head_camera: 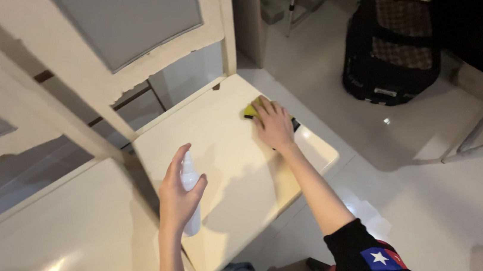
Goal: The person wipes the backrest and seat of two adjacent dining chairs using a yellow cloth and a spray bottle. They clean the first chair's backrest and seat, then move to the second chair and repeat the same wiping motions.
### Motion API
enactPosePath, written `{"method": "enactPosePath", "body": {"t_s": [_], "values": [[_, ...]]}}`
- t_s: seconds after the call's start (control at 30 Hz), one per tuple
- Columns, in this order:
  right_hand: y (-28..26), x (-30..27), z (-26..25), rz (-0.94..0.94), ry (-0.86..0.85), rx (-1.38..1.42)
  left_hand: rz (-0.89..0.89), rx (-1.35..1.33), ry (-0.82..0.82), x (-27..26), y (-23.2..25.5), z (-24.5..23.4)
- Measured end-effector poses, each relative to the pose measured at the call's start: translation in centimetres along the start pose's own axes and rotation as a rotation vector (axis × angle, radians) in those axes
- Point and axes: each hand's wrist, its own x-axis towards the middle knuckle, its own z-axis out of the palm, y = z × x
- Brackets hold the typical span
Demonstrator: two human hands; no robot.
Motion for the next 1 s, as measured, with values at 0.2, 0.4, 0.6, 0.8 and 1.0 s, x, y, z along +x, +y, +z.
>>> {"method": "enactPosePath", "body": {"t_s": [0.2,0.4,0.6,0.8,1.0], "values": [[0.6,3.0,2.0,0.002,-0.006,0.048,-0.010,0.028,-0.017,1.9,0.1,2.0],[0.9,6.6,3.9,0.008,-0.018,0.077,-0.026,0.015,-0.069,3.4,-0.4,2.9],[1.1,9.1,4.9,0.031,0.007,0.098,0.046,0.021,-0.069,5.3,-0.5,4.5],[1.7,10.7,6.2,0.020,0.016,0.098,0.013,0.039,-0.125,6.6,-0.8,6.3],[1.0,9.9,4.9,0.009,0.005,0.102,0.042,0.021,-0.127,5.7,-0.2,5.8]]}}
